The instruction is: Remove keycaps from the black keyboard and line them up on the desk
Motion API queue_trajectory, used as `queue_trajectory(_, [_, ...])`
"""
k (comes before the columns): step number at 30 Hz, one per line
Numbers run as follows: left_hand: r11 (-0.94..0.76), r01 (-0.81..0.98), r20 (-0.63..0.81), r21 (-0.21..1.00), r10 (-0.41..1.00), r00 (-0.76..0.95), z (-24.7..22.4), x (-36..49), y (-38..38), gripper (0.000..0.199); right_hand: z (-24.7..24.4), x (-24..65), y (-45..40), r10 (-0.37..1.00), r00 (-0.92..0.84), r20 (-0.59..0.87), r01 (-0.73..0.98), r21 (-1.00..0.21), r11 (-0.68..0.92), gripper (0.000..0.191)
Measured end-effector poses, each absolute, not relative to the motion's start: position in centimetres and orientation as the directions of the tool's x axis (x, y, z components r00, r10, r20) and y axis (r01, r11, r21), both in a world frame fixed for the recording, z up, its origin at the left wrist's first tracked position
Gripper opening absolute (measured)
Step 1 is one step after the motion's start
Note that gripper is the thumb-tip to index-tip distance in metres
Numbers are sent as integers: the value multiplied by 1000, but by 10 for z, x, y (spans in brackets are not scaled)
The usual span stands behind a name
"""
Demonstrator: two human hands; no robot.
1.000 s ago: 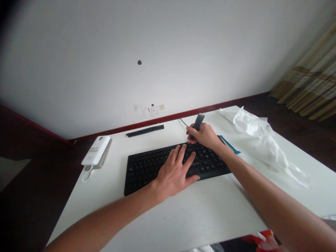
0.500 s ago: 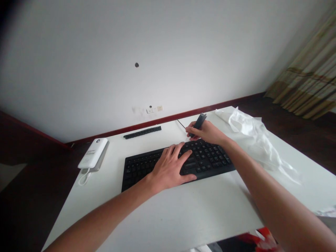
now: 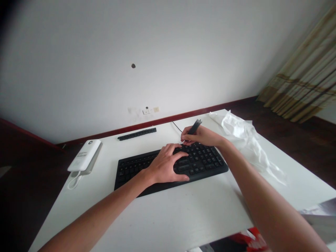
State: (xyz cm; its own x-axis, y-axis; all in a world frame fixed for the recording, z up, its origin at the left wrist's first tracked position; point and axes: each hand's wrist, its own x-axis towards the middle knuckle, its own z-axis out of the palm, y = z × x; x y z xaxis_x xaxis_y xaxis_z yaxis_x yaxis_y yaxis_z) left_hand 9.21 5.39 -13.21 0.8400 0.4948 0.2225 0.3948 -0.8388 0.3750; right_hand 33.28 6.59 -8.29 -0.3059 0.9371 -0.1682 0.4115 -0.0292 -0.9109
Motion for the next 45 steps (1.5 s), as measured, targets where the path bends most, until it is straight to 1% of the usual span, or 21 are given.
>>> queue_trajectory(5, [-841,381,243,383,490,837,-134,91,53,79,-83,332,65,920,-358,-159,413,-911,3,38])
queue_trajectory(7, [-849,379,251,369,484,838,-134,91,52,79,-83,333,65,909,-376,-182,392,-920,-22,40])
queue_trajectory(11, [-860,387,249,333,476,844,-134,89,49,76,-86,335,66,909,-345,-234,365,-926,-100,46])
queue_trajectory(15, [-870,390,249,302,467,849,-134,86,46,75,-86,336,65,892,-368,-264,398,-911,-106,48])
queue_trajectory(18, [-878,387,261,282,458,850,-133,85,43,74,-84,334,63,890,-376,-259,426,-901,-82,46])
queue_trajectory(23, [-883,405,261,237,460,849,-133,85,40,71,-80,327,61,908,-384,-169,508,-860,55,36])
queue_trajectory(27, [-886,414,247,210,457,854,-134,85,38,71,-79,324,59,932,-325,-159,538,-842,44,32])
queue_trajectory(32, [-890,419,244,178,452,858,-135,85,35,70,-82,322,60,932,-323,-163,469,-883,8,25])
queue_trajectory(38, [-886,416,257,206,459,850,-138,86,35,70,-92,319,65,961,-227,-155,457,-889,-36,26])
queue_trajectory(43, [-885,408,265,224,458,849,-141,86,37,70,-99,316,69,976,-68,-208,420,-893,-161,25])
queue_trajectory(45, [-884,406,266,230,459,848,-141,86,37,70,-97,316,69,974,-50,-223,411,-893,-183,25])
